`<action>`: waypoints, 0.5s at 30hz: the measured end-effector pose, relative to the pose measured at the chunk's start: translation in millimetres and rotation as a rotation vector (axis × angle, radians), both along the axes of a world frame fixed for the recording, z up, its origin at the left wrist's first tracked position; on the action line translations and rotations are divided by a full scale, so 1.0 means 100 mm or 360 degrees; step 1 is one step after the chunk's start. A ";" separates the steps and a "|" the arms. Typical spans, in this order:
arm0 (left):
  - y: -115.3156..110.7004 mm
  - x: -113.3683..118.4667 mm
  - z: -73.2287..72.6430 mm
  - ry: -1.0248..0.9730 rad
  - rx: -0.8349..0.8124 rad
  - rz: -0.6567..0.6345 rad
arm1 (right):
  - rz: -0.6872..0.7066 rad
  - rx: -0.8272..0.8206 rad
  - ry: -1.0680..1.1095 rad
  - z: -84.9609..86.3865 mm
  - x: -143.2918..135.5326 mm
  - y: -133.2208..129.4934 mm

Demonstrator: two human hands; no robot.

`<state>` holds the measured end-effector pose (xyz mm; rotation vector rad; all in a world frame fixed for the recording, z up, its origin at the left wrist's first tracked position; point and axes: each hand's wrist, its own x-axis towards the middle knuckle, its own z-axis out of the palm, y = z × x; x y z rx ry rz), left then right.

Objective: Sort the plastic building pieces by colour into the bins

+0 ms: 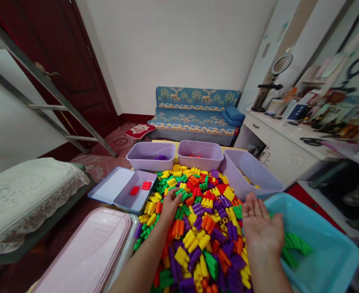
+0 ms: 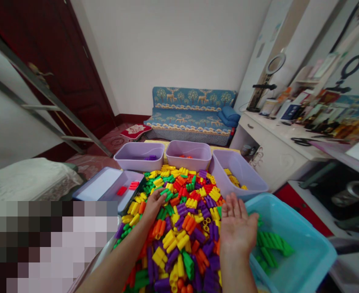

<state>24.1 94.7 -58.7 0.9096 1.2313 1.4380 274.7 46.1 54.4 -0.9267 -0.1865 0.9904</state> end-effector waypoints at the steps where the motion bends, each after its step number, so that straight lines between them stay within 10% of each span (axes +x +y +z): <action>1: 0.00 0.00 -0.01 0.0000 0.0003 -0.0002 | 0.0057 -0.0020 -0.0021 -0.01 -0.04 -0.01; 15: -0.06 0.03 0.15 0.0087 -0.0002 0.0015 | 0.0645 -0.0096 -0.2158 -0.72 -0.16 -0.94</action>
